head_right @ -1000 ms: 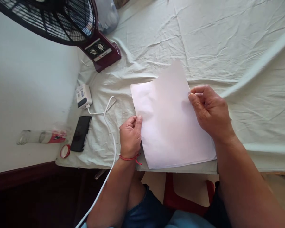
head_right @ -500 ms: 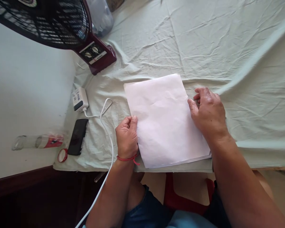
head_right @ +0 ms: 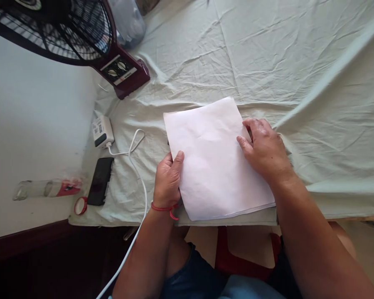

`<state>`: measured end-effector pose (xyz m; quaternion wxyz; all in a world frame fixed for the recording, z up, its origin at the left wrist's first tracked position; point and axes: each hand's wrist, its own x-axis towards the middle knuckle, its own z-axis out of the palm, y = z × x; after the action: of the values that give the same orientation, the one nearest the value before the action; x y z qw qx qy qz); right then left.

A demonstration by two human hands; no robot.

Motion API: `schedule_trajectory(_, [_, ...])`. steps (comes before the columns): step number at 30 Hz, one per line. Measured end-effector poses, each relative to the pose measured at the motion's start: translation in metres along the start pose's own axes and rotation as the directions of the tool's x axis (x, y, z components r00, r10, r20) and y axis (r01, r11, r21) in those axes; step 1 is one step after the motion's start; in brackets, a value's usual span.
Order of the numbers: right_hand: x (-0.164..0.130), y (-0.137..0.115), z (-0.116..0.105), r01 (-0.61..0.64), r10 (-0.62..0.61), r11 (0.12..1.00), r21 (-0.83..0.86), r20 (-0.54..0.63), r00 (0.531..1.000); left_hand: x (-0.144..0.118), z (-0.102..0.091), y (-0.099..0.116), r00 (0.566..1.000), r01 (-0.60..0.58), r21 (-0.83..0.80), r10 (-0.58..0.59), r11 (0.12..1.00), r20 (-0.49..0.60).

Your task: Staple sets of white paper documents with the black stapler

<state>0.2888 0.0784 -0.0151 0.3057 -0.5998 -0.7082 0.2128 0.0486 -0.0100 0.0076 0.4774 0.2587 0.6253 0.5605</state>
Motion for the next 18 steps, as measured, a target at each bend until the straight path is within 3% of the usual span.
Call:
schedule_trajectory(5, [-0.002, 0.000, 0.001, 0.003, -0.003, 1.000, 0.011, 0.003, 1.000, -0.002, 0.001, -0.001, 0.999, 0.037, 0.062, -0.039, 0.997, 0.037])
schedule_trajectory(8, [-0.002, -0.002, -0.001, -0.012, 0.012, 0.998, 0.066, 0.006, 1.000, -0.002, 0.000, -0.001, 0.999, -0.028, 0.042, 0.027, 0.999, 0.036])
schedule_trajectory(13, [0.000, -0.007, -0.009, -0.118, 0.126, 0.947, 0.298, -0.007, 0.992, 0.002, -0.006, 0.008, 0.983, -0.179, 0.011, 0.179, 0.984, -0.028])
schedule_trajectory(15, [0.000, -0.010, -0.015, -0.172, 0.158, 0.890, 0.423, 0.068, 0.985, 0.002, -0.009, 0.012, 0.966, -0.250, 0.030, 0.252, 0.968, -0.058])
schedule_trajectory(18, [-0.004, -0.017, -0.024, -0.287, 0.109, 0.747, 0.600, 0.314, 0.943, 0.002, -0.012, 0.014, 0.940, -0.332, 0.046, 0.335, 0.942, -0.062])
